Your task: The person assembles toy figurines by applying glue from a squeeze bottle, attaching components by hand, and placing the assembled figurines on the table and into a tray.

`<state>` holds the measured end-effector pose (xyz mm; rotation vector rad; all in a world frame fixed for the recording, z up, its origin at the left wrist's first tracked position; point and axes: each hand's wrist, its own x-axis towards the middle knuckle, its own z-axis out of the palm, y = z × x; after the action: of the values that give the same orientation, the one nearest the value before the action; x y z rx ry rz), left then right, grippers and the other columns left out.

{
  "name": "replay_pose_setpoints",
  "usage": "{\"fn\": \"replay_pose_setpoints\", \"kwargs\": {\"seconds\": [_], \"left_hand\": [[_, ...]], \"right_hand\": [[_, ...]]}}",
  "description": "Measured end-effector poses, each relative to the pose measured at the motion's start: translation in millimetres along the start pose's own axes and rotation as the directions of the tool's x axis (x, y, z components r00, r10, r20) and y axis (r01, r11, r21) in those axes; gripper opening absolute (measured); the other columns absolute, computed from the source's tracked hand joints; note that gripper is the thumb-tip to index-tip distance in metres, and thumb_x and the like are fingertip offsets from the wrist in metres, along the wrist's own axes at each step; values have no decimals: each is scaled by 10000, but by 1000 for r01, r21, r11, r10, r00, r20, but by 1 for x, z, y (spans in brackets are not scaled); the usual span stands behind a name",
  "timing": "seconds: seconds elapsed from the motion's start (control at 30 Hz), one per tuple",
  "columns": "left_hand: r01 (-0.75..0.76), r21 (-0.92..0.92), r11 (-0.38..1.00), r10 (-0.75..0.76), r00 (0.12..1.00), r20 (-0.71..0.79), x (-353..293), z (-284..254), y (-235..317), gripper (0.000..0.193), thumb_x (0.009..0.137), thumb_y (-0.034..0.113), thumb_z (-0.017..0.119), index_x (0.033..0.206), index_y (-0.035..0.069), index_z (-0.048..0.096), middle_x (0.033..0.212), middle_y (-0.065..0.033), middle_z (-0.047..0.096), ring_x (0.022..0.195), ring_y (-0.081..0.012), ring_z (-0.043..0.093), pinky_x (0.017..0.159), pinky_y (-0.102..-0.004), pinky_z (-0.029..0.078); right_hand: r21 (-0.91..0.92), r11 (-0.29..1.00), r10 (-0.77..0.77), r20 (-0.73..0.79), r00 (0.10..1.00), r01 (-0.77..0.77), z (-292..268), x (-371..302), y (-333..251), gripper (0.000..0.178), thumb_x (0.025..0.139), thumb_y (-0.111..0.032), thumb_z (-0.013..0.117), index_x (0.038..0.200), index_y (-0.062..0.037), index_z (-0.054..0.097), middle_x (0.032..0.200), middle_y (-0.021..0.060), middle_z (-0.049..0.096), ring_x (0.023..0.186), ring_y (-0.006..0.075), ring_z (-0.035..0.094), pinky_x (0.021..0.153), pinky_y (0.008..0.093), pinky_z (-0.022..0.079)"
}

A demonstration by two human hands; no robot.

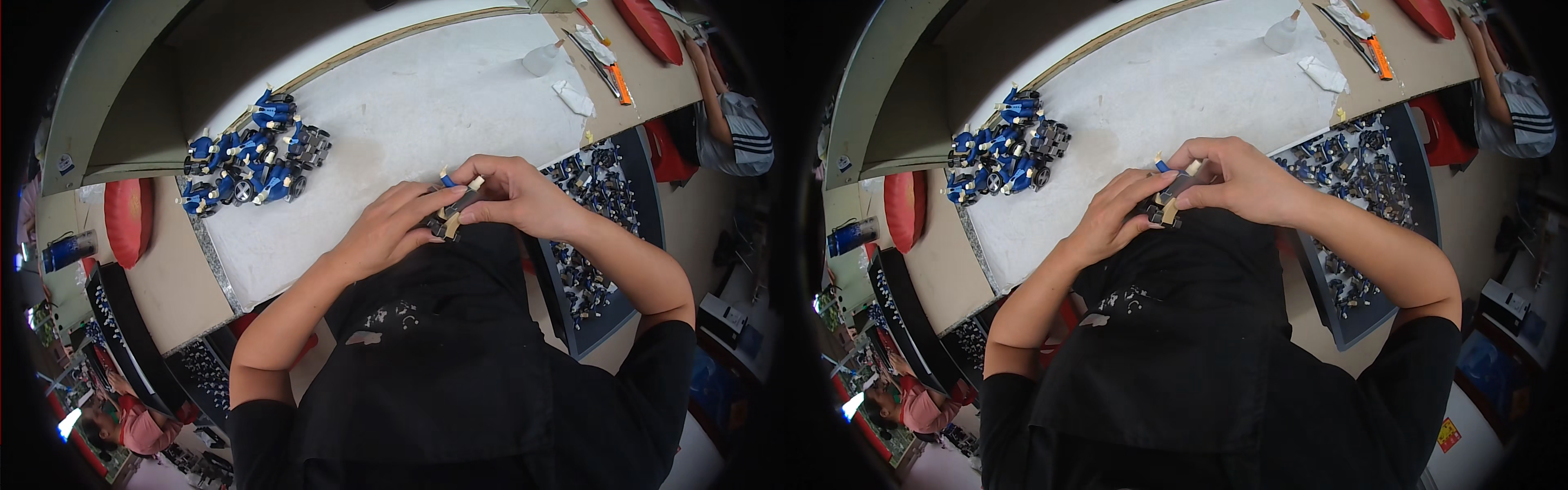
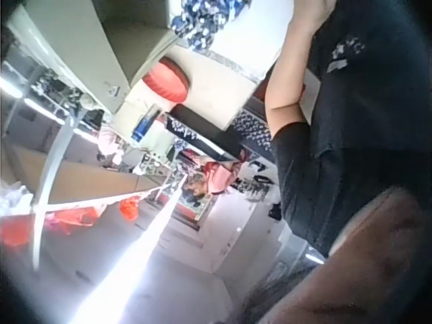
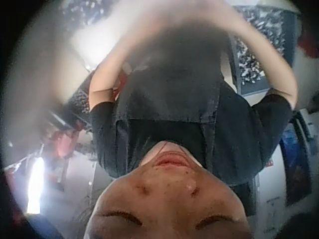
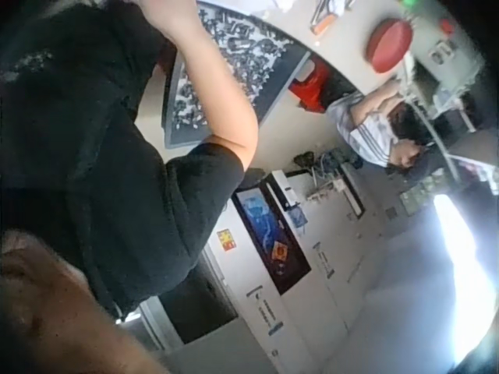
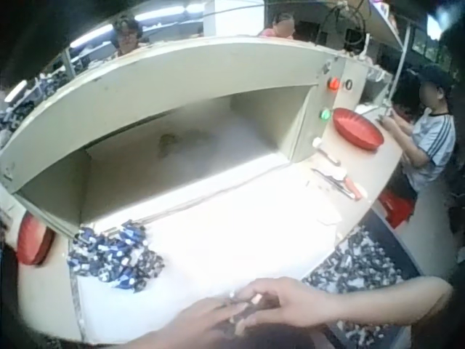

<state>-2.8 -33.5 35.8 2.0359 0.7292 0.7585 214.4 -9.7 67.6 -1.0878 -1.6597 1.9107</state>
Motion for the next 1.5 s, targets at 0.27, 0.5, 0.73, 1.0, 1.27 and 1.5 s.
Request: {"fn": "replay_pose_setpoints", "kwargs": {"seconds": [0.27,0.5,0.73,1.0,1.27,1.5], "left_hand": [[106,-265,958,-119,992,-34,-2,7,8,619,700,73,664,1267,97,419,1074,-125,531,949,-296,524,806,-368,427],[156,-165,974,-150,988,45,-1,-3,27,633,665,123,690,1242,40,443,1124,-130,548,931,-268,556,803,-343,441],[67,-119,991,-61,997,56,-1,-11,36,617,659,63,696,1232,119,476,1000,-100,559,847,-260,560,706,-336,458],[138,-289,947,-106,987,123,3,0,35,620,646,10,687,1226,97,486,959,-98,555,837,-240,555,704,-328,449],[-37,-27,999,43,972,232,-14,4,83,462,616,134,705,1054,22,608,838,-121,542,671,-230,569,564,-302,474],[-172,-5,985,164,930,328,1,20,95,499,554,106,736,1037,61,623,818,-131,547,654,-218,566,506,-296,470]], "right_hand": [[176,973,149,23,989,-151,3,-4,-14,303,778,-149,652,1021,0,551,782,71,626,694,104,563,629,225,440],[128,977,165,62,984,-171,9,-10,-16,316,730,-47,691,1006,-9,540,853,40,605,765,82,566,701,215,453],[151,989,5,19,1000,-8,21,-23,-15,326,714,-101,719,946,4,515,914,79,562,758,113,605,683,224,480],[147,986,78,-15,997,-75,19,-30,-6,355,704,-157,734,912,34,520,914,74,581,729,106,596,636,234,461],[2,980,-196,-216,957,201,63,-82,-4,379,595,-183,776,808,-16,510,757,83,556,691,225,564,581,308,449],[74,984,-133,-318,939,165,69,-117,2,375,586,-172,778,800,-18,511,759,87,554,673,232,556,582,312,442]]}}
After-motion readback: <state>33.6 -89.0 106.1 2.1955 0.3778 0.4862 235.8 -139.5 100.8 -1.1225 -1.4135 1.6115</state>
